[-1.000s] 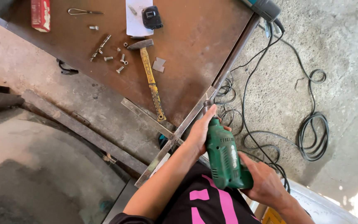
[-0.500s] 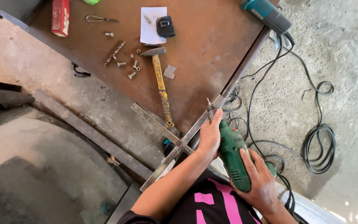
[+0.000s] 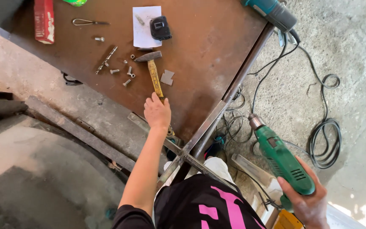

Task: The person takes a green electric drill from a toolbox, plugs its cord into a power strip on the floor, and drills holes into metal angle bars laid across a workbench. They steady the bars with one hand while drilling, change drill bits, and use a hammer on the bars between drilling.

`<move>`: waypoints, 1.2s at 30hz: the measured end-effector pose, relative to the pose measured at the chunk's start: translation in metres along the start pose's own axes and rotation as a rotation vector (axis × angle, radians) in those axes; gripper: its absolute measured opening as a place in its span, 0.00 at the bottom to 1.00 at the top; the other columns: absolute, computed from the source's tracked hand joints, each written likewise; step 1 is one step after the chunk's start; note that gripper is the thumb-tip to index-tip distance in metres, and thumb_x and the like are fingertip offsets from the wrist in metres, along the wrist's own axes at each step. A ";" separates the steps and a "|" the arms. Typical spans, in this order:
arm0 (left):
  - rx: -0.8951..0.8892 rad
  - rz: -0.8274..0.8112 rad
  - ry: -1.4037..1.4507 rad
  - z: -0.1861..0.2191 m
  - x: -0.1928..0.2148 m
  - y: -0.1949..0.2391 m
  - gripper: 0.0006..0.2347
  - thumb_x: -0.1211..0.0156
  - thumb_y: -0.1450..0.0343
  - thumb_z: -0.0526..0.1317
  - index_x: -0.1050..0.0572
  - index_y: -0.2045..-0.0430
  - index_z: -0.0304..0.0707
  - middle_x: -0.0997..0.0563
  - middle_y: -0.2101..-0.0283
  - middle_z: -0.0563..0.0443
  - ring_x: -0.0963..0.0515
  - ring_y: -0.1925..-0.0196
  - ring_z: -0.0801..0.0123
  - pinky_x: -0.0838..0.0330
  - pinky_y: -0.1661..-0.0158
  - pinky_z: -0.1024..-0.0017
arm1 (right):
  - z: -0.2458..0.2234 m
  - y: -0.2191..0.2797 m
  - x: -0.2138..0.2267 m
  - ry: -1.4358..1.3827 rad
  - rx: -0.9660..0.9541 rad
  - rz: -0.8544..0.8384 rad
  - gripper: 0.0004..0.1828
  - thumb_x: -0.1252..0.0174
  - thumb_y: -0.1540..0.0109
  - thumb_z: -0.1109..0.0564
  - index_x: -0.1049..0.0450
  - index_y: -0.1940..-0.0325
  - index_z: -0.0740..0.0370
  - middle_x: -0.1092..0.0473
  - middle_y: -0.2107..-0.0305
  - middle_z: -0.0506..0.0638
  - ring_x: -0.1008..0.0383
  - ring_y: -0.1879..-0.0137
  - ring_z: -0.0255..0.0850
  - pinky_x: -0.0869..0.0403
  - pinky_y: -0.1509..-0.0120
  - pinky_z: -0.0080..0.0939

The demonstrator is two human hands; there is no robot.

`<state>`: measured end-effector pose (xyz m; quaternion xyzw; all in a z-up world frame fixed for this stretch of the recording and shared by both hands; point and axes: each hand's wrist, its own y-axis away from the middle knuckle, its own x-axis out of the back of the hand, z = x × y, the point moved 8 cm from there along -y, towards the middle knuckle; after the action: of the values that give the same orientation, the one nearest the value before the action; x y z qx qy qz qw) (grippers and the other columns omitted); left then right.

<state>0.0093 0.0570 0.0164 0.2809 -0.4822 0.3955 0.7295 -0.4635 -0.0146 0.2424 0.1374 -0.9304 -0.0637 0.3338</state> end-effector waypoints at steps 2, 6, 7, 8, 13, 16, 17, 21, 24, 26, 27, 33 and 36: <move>-0.076 -0.091 -0.006 -0.014 -0.053 -0.006 0.17 0.37 0.25 0.47 0.30 0.52 0.35 0.26 0.54 0.41 0.24 0.48 0.48 0.26 0.52 0.54 | 0.002 -0.002 0.006 0.032 -0.031 0.029 0.38 0.31 0.46 0.60 0.30 0.31 0.67 0.24 0.50 0.51 0.25 0.48 0.33 0.28 0.43 0.34; -0.192 0.053 0.041 0.006 -0.036 -0.023 0.21 0.37 0.26 0.44 0.32 0.44 0.29 0.26 0.55 0.37 0.25 0.51 0.46 0.27 0.53 0.55 | -0.002 -0.012 0.012 0.072 -0.053 0.021 0.37 0.31 0.46 0.59 0.29 0.32 0.66 0.23 0.51 0.51 0.25 0.48 0.33 0.28 0.43 0.34; -0.175 0.096 -0.002 0.015 -0.021 -0.029 0.22 0.36 0.29 0.45 0.31 0.45 0.29 0.26 0.56 0.37 0.25 0.52 0.46 0.28 0.56 0.55 | -0.006 -0.015 0.010 0.089 -0.060 -0.006 0.37 0.31 0.46 0.59 0.29 0.32 0.66 0.23 0.53 0.51 0.25 0.49 0.33 0.27 0.44 0.35; -0.159 0.139 -0.039 0.028 -0.008 -0.036 0.24 0.35 0.32 0.45 0.30 0.46 0.30 0.25 0.58 0.37 0.25 0.54 0.45 0.29 0.58 0.55 | -0.009 -0.019 0.010 0.110 -0.066 -0.030 0.37 0.31 0.47 0.59 0.29 0.33 0.65 0.22 0.54 0.51 0.24 0.51 0.33 0.27 0.45 0.35; -0.419 0.076 0.134 0.110 0.034 0.028 0.17 0.34 0.30 0.50 0.29 0.61 0.36 0.26 0.62 0.40 0.27 0.57 0.47 0.33 0.59 0.52 | -0.039 -0.042 0.005 0.227 -0.044 -0.111 0.37 0.30 0.48 0.58 0.29 0.35 0.64 0.21 0.56 0.53 0.22 0.51 0.34 0.25 0.47 0.37; -0.559 -0.189 0.181 0.141 0.004 0.082 0.19 0.33 0.32 0.54 0.31 0.71 0.37 0.28 0.66 0.40 0.27 0.59 0.48 0.34 0.61 0.52 | -0.060 -0.054 -0.003 0.289 -0.024 -0.164 0.38 0.29 0.49 0.57 0.29 0.35 0.63 0.20 0.58 0.54 0.21 0.52 0.34 0.23 0.48 0.38; -0.592 -0.290 0.185 0.148 -0.008 0.099 0.21 0.34 0.34 0.55 0.31 0.70 0.35 0.28 0.66 0.39 0.27 0.61 0.47 0.35 0.62 0.52 | -0.066 -0.059 -0.007 0.317 -0.018 -0.186 0.38 0.29 0.50 0.57 0.29 0.35 0.62 0.20 0.58 0.54 0.20 0.52 0.34 0.23 0.49 0.38; -0.538 -0.196 0.105 0.139 -0.054 0.116 0.16 0.36 0.34 0.48 0.31 0.64 0.37 0.28 0.62 0.43 0.27 0.57 0.51 0.35 0.57 0.56 | -0.078 -0.078 -0.016 0.367 -0.024 -0.236 0.39 0.29 0.51 0.57 0.30 0.35 0.60 0.19 0.60 0.54 0.19 0.53 0.35 0.22 0.51 0.38; -0.552 -0.271 0.056 0.139 -0.064 0.121 0.13 0.36 0.28 0.46 0.32 0.63 0.38 0.28 0.59 0.42 0.28 0.53 0.50 0.36 0.53 0.54 | -0.087 -0.093 -0.022 0.391 -0.021 -0.295 0.40 0.29 0.51 0.57 0.30 0.35 0.60 0.19 0.60 0.54 0.19 0.55 0.36 0.22 0.51 0.39; -0.503 -0.318 0.094 0.140 -0.062 0.117 0.21 0.38 0.30 0.47 0.30 0.49 0.30 0.29 0.43 0.34 0.30 0.41 0.44 0.38 0.45 0.49 | -0.096 -0.103 -0.032 0.414 -0.008 -0.361 0.40 0.29 0.51 0.56 0.30 0.35 0.59 0.19 0.60 0.55 0.19 0.56 0.37 0.22 0.52 0.39; -0.500 -0.325 0.099 0.146 -0.057 0.113 0.21 0.38 0.30 0.47 0.30 0.49 0.30 0.29 0.43 0.34 0.30 0.41 0.44 0.38 0.45 0.49 | -0.101 -0.109 -0.034 0.421 -0.012 -0.364 0.40 0.29 0.51 0.56 0.30 0.35 0.59 0.19 0.60 0.55 0.19 0.56 0.37 0.22 0.52 0.39; -0.494 -0.333 -0.053 0.145 -0.073 0.110 0.36 0.41 0.28 0.52 0.43 0.32 0.22 0.50 0.25 0.28 0.51 0.22 0.39 0.62 0.29 0.37 | -0.127 -0.138 -0.062 0.540 0.019 -0.463 0.40 0.28 0.53 0.53 0.29 0.36 0.58 0.20 0.60 0.57 0.16 0.57 0.41 0.21 0.53 0.41; -0.489 -0.314 -0.018 0.145 -0.074 0.110 0.35 0.41 0.28 0.51 0.42 0.32 0.20 0.49 0.24 0.28 0.50 0.21 0.42 0.59 0.28 0.39 | -0.135 -0.149 -0.071 0.576 0.030 -0.499 0.40 0.28 0.53 0.53 0.29 0.37 0.58 0.20 0.60 0.57 0.16 0.57 0.43 0.21 0.54 0.42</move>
<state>-0.1699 -0.0222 0.0054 0.1714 -0.5205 0.1472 0.8234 -0.2931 -0.1392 0.2716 0.3771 -0.7373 -0.0881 0.5535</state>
